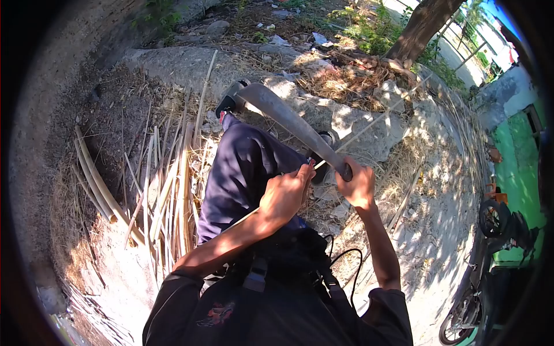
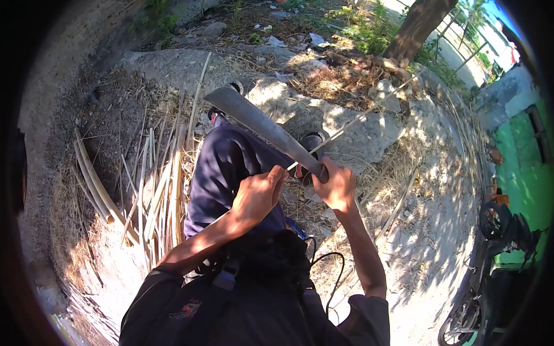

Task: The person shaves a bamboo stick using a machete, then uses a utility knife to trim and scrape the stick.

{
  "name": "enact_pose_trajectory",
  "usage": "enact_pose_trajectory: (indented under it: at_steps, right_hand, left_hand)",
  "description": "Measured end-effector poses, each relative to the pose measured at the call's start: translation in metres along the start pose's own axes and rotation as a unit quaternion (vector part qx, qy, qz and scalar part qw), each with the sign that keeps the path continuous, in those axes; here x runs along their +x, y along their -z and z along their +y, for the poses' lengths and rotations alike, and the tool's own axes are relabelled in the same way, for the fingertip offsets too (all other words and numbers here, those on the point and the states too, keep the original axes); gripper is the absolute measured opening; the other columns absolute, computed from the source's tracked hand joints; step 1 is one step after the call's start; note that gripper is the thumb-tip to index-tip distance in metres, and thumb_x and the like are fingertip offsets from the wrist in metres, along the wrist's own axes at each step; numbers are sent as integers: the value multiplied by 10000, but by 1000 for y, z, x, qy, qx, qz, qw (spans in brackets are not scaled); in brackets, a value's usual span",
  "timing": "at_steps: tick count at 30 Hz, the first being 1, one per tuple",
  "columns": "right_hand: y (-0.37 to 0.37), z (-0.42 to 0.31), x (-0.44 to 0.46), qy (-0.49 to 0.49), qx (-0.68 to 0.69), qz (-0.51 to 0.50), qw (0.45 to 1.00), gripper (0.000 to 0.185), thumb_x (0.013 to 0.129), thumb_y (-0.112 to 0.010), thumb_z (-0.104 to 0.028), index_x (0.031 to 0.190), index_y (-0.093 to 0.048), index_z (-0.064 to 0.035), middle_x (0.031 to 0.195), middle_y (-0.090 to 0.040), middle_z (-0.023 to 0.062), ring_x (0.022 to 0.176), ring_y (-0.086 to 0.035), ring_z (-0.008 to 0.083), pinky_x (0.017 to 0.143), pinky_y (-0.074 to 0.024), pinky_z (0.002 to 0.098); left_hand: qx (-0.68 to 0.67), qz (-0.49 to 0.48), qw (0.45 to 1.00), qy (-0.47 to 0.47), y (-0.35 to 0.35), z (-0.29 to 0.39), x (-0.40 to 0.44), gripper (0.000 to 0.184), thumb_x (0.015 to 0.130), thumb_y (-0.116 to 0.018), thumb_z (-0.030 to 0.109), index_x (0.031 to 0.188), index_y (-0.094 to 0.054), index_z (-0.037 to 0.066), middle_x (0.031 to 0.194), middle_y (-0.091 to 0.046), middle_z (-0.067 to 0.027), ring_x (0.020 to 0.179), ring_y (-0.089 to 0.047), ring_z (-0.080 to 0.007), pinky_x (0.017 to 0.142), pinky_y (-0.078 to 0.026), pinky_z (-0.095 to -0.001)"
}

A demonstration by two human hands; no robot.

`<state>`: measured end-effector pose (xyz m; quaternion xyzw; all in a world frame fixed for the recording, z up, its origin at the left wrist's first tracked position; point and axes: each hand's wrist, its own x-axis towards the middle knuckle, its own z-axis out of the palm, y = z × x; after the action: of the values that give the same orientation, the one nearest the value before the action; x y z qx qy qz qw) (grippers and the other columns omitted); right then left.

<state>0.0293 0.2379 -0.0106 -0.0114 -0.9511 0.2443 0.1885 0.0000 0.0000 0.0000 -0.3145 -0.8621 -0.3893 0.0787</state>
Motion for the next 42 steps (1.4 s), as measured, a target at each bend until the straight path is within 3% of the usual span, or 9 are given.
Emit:
enact_pose_trajectory:
  at_steps: [7,13,19,26,28,30,39,41,42]
  right_hand:
    - [3,9,10,40,47,36,997,247,804,-827,-172,993,-695,-84,700,-690,178,661,-716,406,603,-568,463]
    - [14,31,32,-62,33,48,996,275,837,-803,-126,1082,-715,-38,715,-678,203,671,-702,421,598,-538,446]
    - [0,56,24,42,-30,86,995,270,847,-798,-237,1021,-689,-62,742,-703,149,691,-692,411,663,-555,466]
    - [11,283,18,-329,-49,55,941,336,890,-703,-309,884,-699,28,712,-692,190,659,-688,352,668,-528,472]
    - [6,283,-17,-396,32,113,911,310,905,-713,-271,723,-626,-36,609,-602,50,515,-591,187,520,-468,396]
    - [-13,295,-52,-448,80,125,882,304,902,-716,-290,771,-654,-23,614,-601,53,506,-582,190,519,-472,393]
    - [-3,138,-71,-435,478,180,742,294,1023,-738,-316,1099,-722,-32,604,-399,-81,464,-358,23,417,-275,230]
    - [16,106,-51,-412,507,185,735,331,1023,-745,-323,1166,-728,-25,609,-388,-86,467,-344,19,422,-262,231]
    - [26,92,-40,-389,524,197,732,335,1027,-744,-307,1201,-725,-21,604,-381,-91,463,-340,18,428,-257,234]
  left_hand:
    - [3,-2,1000,-26,6,2,18,191,1074,-619,176,987,-504,51,669,-635,-186,597,-666,-420,474,-495,-509]
    - [40,-25,999,-16,12,-2,17,175,1090,-587,192,1016,-511,53,707,-658,-173,626,-679,-418,490,-518,-506]
    - [48,-38,998,-19,6,-4,15,159,1089,-584,182,1025,-524,49,756,-677,-178,673,-691,-423,529,-537,-516]
    - [103,-126,985,62,60,-39,-24,185,1093,-571,214,1005,-547,53,783,-703,-177,706,-708,-421,569,-551,-519]
    - [126,-133,982,42,69,-56,-32,199,1095,-565,231,982,-562,67,736,-698,-151,704,-719,-387,563,-550,-502]
    - [131,-119,984,28,74,-69,-30,190,1093,-567,226,980,-563,73,740,-700,-148,708,-718,-380,558,-543,-500]
    - [-107,-129,985,49,29,-38,29,181,1061,-630,177,974,-600,21,771,-637,-223,780,-653,-477,647,-485,-528]
    - [-129,-146,979,52,27,-24,32,164,1059,-631,155,983,-610,12,741,-601,-226,712,-623,-464,618,-462,-492]
    - [-150,-150,976,40,26,-20,32,157,1059,-630,134,974,-621,3,693,-549,-195,628,-540,-357,589,-431,-430]
